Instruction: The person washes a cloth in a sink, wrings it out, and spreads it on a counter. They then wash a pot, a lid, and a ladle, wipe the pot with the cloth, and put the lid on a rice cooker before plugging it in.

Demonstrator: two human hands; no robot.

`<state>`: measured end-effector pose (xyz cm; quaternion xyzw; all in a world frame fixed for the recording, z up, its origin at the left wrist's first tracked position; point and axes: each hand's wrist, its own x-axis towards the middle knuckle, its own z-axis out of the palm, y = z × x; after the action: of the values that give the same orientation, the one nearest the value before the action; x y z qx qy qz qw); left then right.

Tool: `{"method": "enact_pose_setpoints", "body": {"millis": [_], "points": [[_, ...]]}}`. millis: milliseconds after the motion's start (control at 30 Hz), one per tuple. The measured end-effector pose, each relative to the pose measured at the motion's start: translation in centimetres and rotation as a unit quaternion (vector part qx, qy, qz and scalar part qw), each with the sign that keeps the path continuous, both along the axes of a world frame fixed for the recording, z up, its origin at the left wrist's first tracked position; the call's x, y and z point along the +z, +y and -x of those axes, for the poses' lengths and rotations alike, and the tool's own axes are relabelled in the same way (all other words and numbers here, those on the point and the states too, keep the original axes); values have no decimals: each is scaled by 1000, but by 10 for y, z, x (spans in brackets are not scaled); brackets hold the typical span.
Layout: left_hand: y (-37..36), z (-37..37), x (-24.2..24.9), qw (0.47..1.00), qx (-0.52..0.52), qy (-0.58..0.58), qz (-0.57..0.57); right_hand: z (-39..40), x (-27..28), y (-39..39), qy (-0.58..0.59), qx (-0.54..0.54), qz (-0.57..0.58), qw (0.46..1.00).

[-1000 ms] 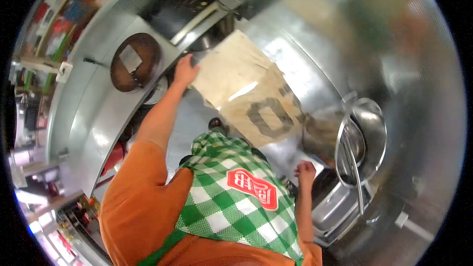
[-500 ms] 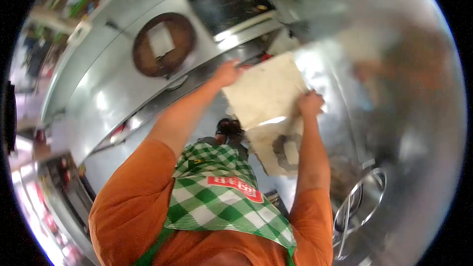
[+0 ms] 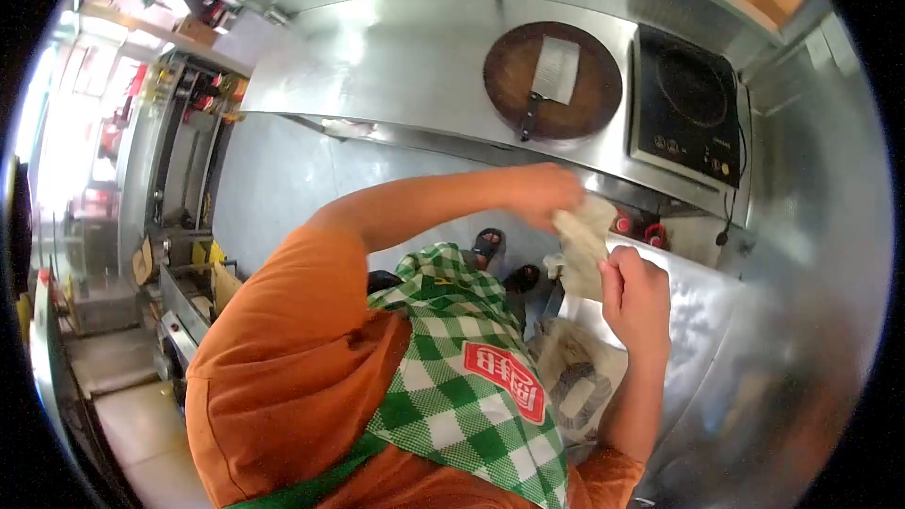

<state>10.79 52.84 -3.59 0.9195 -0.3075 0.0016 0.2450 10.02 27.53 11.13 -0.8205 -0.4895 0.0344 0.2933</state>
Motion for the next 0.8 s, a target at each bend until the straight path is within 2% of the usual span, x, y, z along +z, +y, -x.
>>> {"method": "enact_pose_setpoints", "body": {"millis": [67, 133, 167, 200, 267, 400, 467, 533, 567, 667, 733, 800], "points": [[58, 41, -46, 993, 50, -7, 108, 0, 11, 29, -27, 46, -5, 999], [63, 79, -40, 979, 143, 18, 144, -29, -1, 32, -49, 104, -23, 993], [73, 105, -33, 962, 194, 77, 174, -33, -10, 41, -66, 114, -19, 991], [74, 122, -29, 939, 241, 138, 204, -42, -14, 43, -60, 116, -17, 991], [93, 158, -46, 901, 345, 149, 218, -53, -19, 61, -53, 110, 6, 993], [199, 246, -57, 826, 455, 148, 298, -37, -24, 167, 44, 110, 58, 991], [247, 266, -66, 739, 509, 143, 417, -34, -37, 220, 49, 131, 87, 986], [296, 270, -73, 757, 548, 56, 352, -35, -52, 263, 59, 130, 122, 982], [309, 261, -67, 733, 546, 80, 397, -49, -62, 276, 71, 103, 152, 980], [381, 222, -65, 786, 520, 85, 323, -95, -105, 341, 87, 36, 203, 975], [415, 170, -76, 795, 522, 46, 307, -138, -142, 379, 42, -17, 229, 972], [444, 107, -90, 819, 530, 11, 221, -180, -179, 405, -23, -45, 124, 991]]}}
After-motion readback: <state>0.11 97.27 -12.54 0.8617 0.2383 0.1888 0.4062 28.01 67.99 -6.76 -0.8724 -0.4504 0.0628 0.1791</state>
